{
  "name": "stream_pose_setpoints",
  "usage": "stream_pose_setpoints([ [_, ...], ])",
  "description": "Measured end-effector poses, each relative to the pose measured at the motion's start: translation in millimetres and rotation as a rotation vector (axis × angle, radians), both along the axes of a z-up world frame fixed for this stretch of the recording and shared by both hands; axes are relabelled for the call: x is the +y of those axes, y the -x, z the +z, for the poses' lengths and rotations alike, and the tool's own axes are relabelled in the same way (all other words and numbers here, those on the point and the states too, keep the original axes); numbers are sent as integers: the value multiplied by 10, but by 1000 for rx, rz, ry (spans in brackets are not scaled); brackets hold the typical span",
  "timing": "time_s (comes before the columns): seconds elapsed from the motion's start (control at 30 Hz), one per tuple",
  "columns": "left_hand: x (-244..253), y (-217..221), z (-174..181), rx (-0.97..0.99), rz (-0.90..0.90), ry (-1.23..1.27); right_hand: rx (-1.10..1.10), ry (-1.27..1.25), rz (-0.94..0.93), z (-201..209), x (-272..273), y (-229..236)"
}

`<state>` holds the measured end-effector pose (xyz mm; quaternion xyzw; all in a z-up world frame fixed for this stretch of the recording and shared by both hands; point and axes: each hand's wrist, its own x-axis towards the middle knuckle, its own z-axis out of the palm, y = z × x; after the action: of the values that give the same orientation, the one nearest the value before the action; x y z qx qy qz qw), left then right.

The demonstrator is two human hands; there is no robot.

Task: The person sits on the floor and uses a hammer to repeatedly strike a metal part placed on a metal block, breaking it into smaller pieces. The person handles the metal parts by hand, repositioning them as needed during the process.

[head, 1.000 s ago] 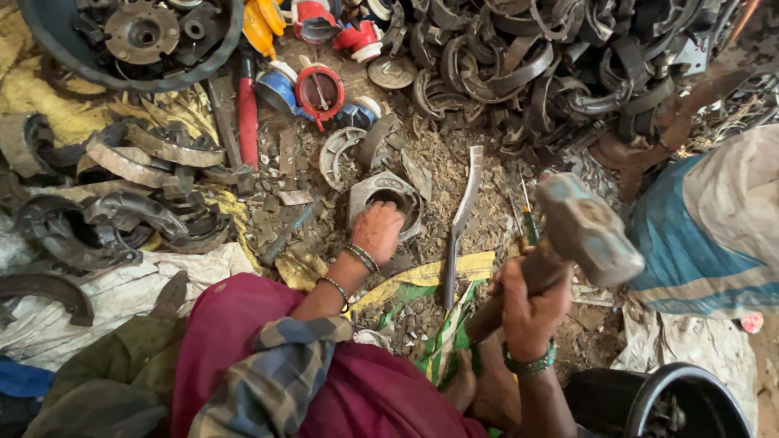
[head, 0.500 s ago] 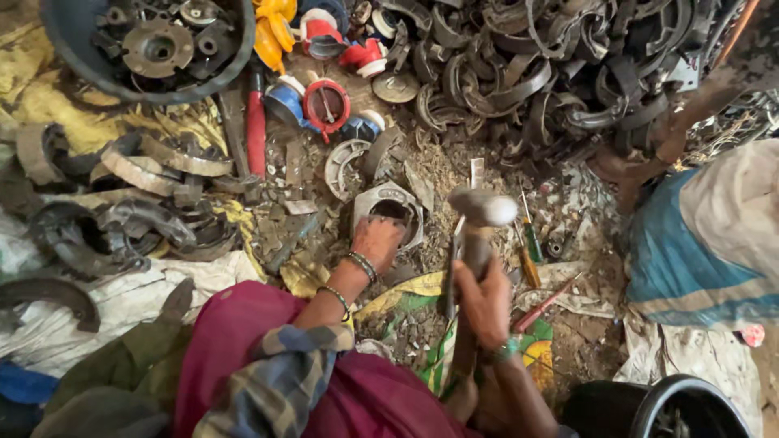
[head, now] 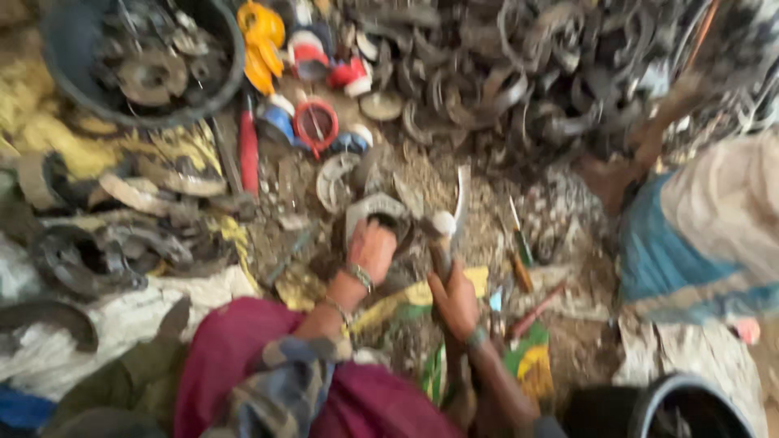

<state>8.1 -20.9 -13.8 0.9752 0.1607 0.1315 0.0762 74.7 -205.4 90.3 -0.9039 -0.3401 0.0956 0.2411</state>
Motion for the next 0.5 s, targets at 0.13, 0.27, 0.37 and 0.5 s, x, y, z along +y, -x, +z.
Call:
stream_pose_setpoints([
  [0.13,-90,148,22,14,-5,101,410,-201,-313,365,-80,91],
  [0.27,4,66,151,162,-68,84,282,-681,-96,988,-139,-12],
  [0.37,-5,39,211,125,-30,97,256,-987,22,1067,-180,-44],
  [0.5,-34,45,142,143,-34,140,294,-582,-220,471,-187,12],
])
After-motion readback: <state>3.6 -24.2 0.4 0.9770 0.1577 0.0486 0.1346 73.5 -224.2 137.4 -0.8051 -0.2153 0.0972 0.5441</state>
